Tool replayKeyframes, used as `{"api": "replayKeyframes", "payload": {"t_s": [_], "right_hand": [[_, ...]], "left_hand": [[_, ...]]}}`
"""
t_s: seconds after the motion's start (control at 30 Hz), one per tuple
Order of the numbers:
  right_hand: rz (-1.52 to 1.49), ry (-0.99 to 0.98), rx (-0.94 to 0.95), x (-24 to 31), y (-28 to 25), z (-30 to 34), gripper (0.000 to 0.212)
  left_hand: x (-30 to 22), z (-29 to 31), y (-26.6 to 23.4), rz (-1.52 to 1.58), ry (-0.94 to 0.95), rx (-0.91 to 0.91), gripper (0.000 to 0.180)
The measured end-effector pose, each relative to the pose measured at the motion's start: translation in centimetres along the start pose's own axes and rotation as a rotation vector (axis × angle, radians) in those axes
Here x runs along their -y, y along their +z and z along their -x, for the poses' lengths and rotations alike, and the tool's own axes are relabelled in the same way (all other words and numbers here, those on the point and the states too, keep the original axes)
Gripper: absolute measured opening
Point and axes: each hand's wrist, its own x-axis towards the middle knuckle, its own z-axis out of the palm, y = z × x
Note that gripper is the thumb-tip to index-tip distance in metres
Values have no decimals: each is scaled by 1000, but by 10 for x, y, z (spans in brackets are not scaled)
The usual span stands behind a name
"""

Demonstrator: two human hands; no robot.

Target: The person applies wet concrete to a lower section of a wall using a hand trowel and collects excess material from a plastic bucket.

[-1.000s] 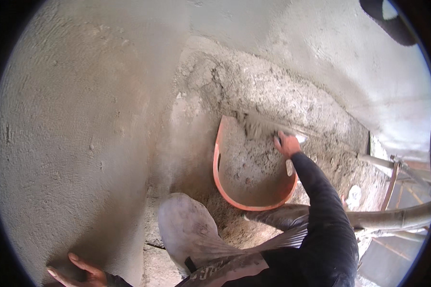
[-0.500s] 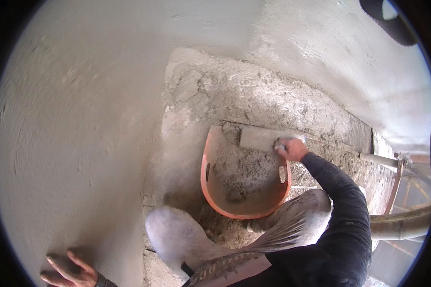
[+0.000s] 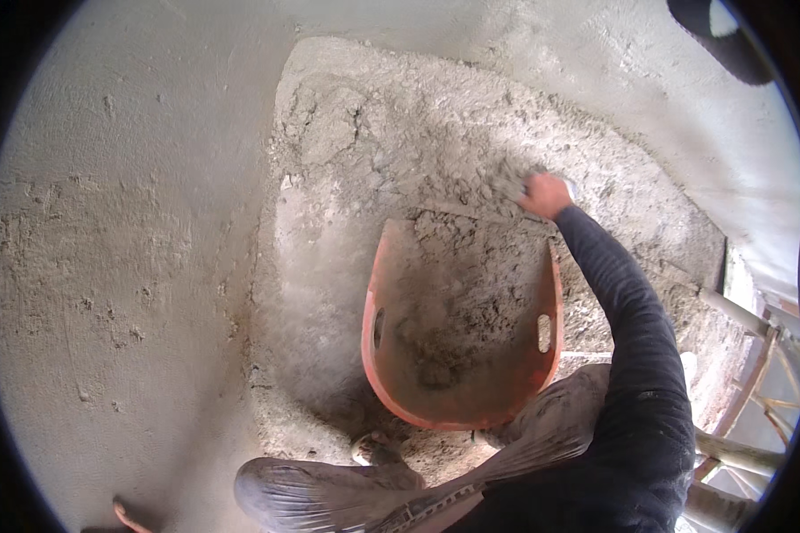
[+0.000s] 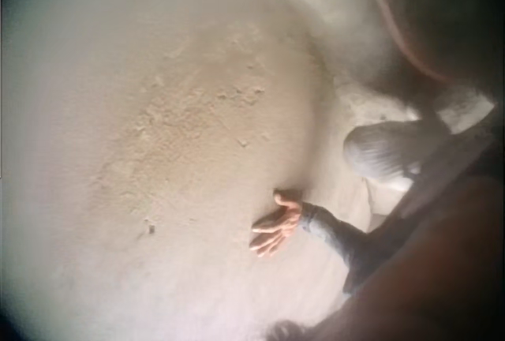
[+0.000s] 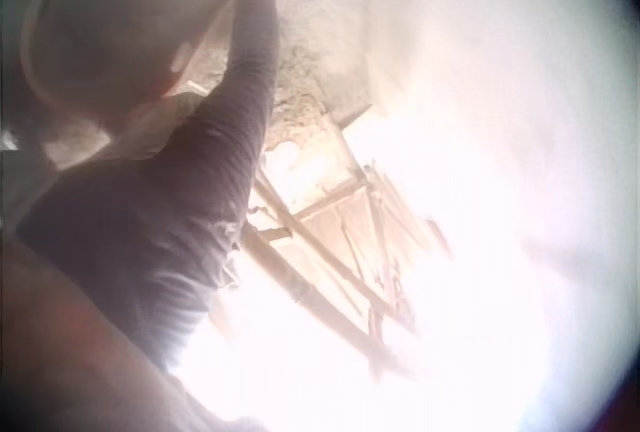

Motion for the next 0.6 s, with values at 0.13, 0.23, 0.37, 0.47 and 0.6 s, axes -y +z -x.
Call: {"api": "replayKeyframes", "payload": {"t_s": [0.13,0.23,0.37,0.47,0.6], "right_hand": [[-133,-46,-4,43,25,-44,47],[-165,-146,-125,50,16,-38,46],[-127,-229,-256,42,-29,1,41],[-74,-301,-181,43,-60,51,37],[71,-531,-139,82,-58,143,22]], "left_hand": [[2,-6,-4,-39,12,50,98],[-2,-19,-5,141,-66,-151,70],[-62,-6,-43,438,240,-11,58],[-152,26,-78,1096,220,446,50],[-256,78,-114,1596,97,1144,63]]}}
